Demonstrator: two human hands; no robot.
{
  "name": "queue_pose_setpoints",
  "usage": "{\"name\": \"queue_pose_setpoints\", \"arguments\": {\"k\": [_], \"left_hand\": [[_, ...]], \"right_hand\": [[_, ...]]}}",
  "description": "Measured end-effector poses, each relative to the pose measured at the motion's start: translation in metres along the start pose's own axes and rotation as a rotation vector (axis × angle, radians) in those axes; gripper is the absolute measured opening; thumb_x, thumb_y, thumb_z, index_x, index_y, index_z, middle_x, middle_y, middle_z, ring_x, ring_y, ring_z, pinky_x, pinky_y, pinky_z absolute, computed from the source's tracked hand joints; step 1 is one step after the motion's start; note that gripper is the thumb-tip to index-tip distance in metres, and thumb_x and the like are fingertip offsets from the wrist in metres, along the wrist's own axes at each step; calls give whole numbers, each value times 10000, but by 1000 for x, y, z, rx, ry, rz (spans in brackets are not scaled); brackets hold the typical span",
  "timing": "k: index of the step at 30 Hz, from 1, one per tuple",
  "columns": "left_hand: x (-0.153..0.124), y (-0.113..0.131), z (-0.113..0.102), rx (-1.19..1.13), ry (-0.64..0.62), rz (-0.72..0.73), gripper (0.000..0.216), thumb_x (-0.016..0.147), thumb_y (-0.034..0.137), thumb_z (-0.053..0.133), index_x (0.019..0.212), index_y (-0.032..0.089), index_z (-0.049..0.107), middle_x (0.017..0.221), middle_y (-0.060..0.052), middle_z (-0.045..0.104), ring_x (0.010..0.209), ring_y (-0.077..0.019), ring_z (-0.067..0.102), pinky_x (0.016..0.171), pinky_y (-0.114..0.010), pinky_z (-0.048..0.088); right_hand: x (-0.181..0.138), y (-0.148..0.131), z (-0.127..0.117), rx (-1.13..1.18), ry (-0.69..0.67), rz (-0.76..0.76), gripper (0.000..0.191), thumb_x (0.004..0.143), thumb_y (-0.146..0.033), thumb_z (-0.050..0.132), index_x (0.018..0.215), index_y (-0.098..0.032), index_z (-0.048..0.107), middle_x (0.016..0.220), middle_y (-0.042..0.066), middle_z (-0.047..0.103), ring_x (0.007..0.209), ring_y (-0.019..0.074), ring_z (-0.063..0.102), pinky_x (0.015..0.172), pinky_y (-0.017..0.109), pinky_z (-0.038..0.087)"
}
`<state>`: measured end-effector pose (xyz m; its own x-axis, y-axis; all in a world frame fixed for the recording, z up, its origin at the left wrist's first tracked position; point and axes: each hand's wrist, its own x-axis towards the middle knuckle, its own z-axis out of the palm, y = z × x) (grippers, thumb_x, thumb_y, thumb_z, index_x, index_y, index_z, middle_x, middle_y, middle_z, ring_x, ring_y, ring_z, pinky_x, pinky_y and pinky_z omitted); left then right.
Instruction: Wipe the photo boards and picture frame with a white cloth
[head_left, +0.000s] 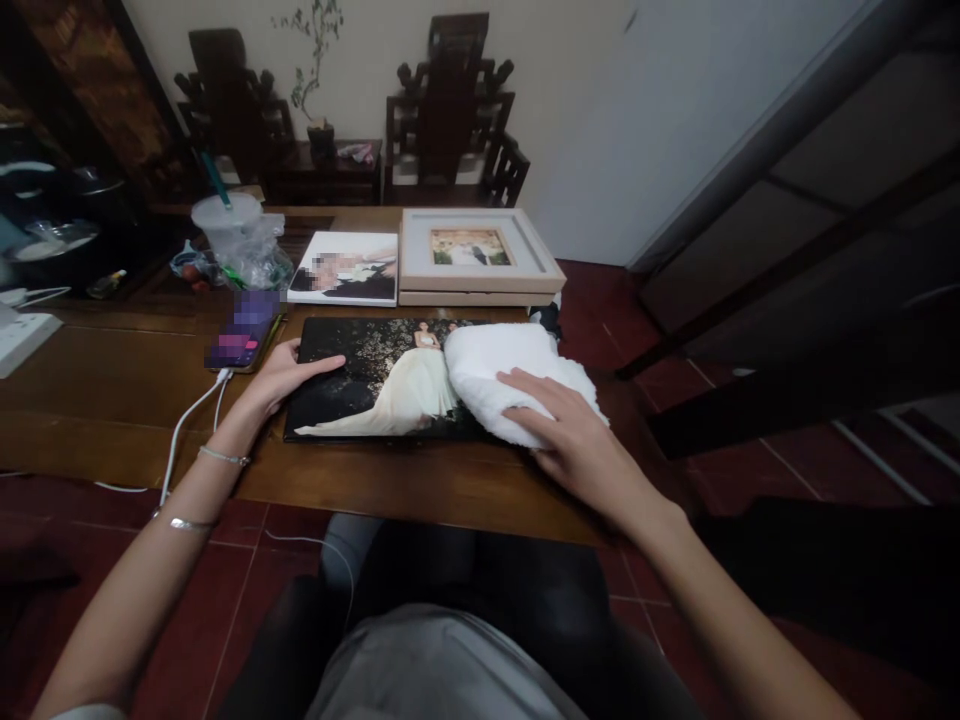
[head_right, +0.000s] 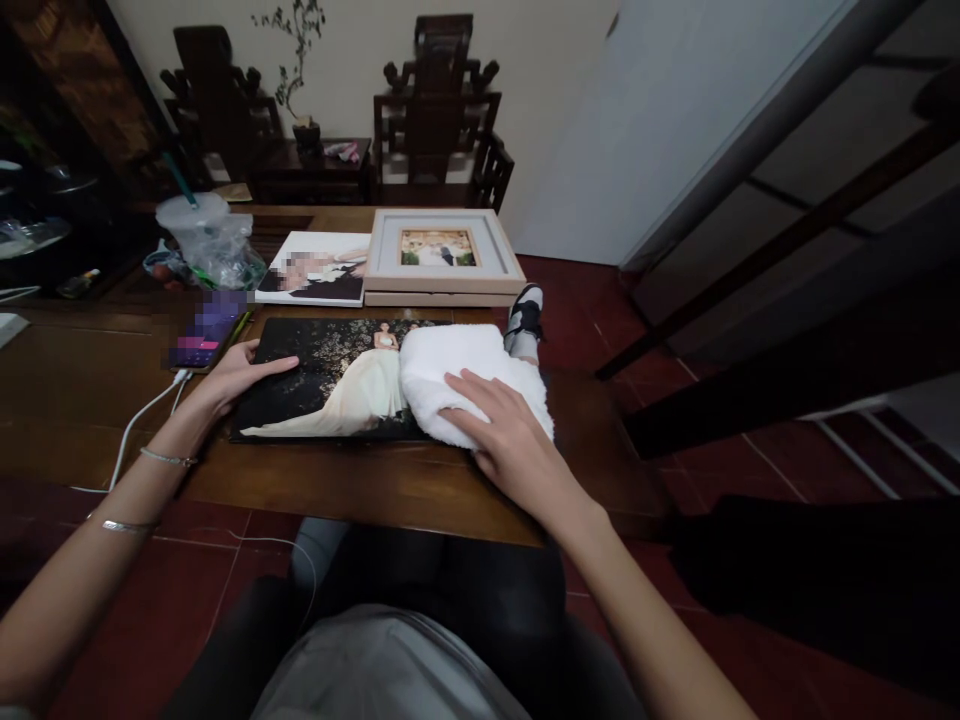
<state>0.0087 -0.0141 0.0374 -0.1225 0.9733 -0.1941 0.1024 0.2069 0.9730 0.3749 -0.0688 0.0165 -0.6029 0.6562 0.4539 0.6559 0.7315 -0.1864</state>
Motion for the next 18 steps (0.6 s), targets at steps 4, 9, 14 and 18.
{"name": "queue_pose_setpoints", "arguments": {"k": [4, 9, 14, 18], "left_hand": [[-3, 0, -2, 64, -26, 42, 513, 516, 327, 948, 936, 123, 734, 997, -157, 755, 853, -256, 715, 800, -356, 582], [-4, -3, -2, 139, 17, 104, 626, 518, 395, 940, 1032, 117, 715, 1083, -164, 741, 930, -279, 713, 841, -382, 575], [1, -5, -4, 260, 38, 110, 687, 511, 463, 918, 1075, 138, 698, 1143, -150, 732, 1006, -302, 708, 875, -411, 575], [2, 2, -8, 377, 14, 144, 603, 528, 477, 900, 1005, 156, 716, 1069, -125, 756, 1002, -302, 706, 867, -408, 573]], "right_hand": [[1, 0, -4, 18, -107, 5, 620, 662, 69, 426, 1191, -203, 604, 1519, 175, 451, 1437, 313, 354, 1064, 564, 437], [4, -3, -3, -14, -128, -26, 654, 622, 96, 406, 1174, -186, 614, 1499, 171, 480, 1446, 330, 323, 1065, 586, 428], [-5, 1, 9, 8, -6, -54, 587, 646, 84, 412, 1120, -182, 633, 1467, 166, 520, 1445, 327, 332, 1077, 617, 401], [-11, 1, 17, 22, 68, -35, 550, 656, 69, 434, 1092, -193, 642, 1442, 154, 549, 1435, 318, 360, 1082, 608, 399]]}}
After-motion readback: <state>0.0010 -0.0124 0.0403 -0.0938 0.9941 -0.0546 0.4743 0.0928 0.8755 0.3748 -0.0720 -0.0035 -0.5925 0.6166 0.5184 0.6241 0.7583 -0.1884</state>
